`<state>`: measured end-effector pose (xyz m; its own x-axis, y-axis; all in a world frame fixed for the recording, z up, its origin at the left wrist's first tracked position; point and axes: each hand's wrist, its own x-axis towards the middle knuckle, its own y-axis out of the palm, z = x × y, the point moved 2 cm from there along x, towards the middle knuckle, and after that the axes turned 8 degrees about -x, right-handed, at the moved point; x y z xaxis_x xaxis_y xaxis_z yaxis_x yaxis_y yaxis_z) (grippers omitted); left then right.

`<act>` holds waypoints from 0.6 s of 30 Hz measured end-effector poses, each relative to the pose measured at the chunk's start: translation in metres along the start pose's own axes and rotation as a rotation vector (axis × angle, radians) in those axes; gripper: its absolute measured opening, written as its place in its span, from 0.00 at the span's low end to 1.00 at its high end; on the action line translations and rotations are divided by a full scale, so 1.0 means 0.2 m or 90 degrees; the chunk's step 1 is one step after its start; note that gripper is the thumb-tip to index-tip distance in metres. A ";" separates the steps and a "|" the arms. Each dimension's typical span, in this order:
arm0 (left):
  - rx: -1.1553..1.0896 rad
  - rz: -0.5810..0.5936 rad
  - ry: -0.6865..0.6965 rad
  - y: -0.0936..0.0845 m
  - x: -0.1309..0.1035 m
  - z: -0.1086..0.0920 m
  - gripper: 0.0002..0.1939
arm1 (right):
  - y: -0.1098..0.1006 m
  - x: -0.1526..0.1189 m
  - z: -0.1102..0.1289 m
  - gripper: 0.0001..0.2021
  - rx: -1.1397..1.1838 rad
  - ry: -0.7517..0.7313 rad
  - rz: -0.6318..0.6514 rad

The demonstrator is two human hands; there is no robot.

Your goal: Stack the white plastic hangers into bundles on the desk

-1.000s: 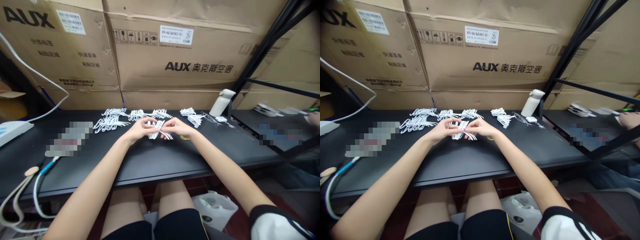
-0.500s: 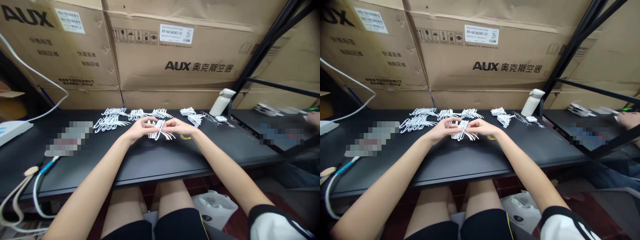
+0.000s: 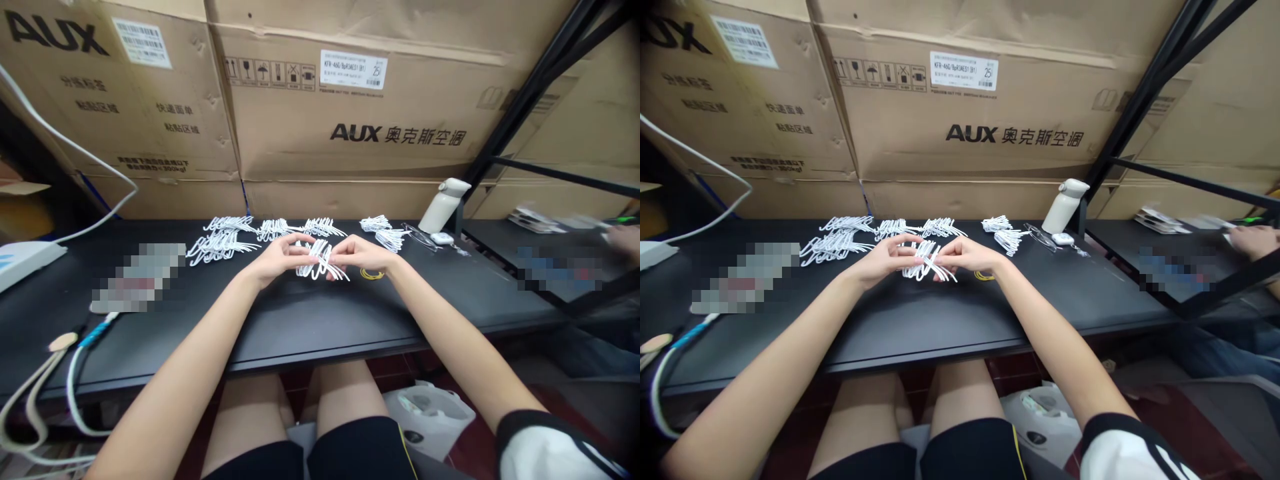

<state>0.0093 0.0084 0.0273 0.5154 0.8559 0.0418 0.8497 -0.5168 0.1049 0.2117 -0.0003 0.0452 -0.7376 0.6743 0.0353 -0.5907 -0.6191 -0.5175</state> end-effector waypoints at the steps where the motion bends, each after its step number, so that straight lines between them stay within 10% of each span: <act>1: 0.001 -0.004 0.001 0.00 0.00 0.00 0.27 | 0.00 0.00 0.00 0.18 -0.006 -0.002 -0.012; 18: 0.053 -0.046 -0.031 -0.01 0.00 0.02 0.29 | 0.06 0.03 -0.02 0.18 0.038 -0.007 -0.158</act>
<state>0.0078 0.0103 0.0223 0.4557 0.8901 -0.0109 0.8900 -0.4554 0.0223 0.2011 -0.0017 0.0369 -0.5710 0.8043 0.1646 -0.7724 -0.4583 -0.4397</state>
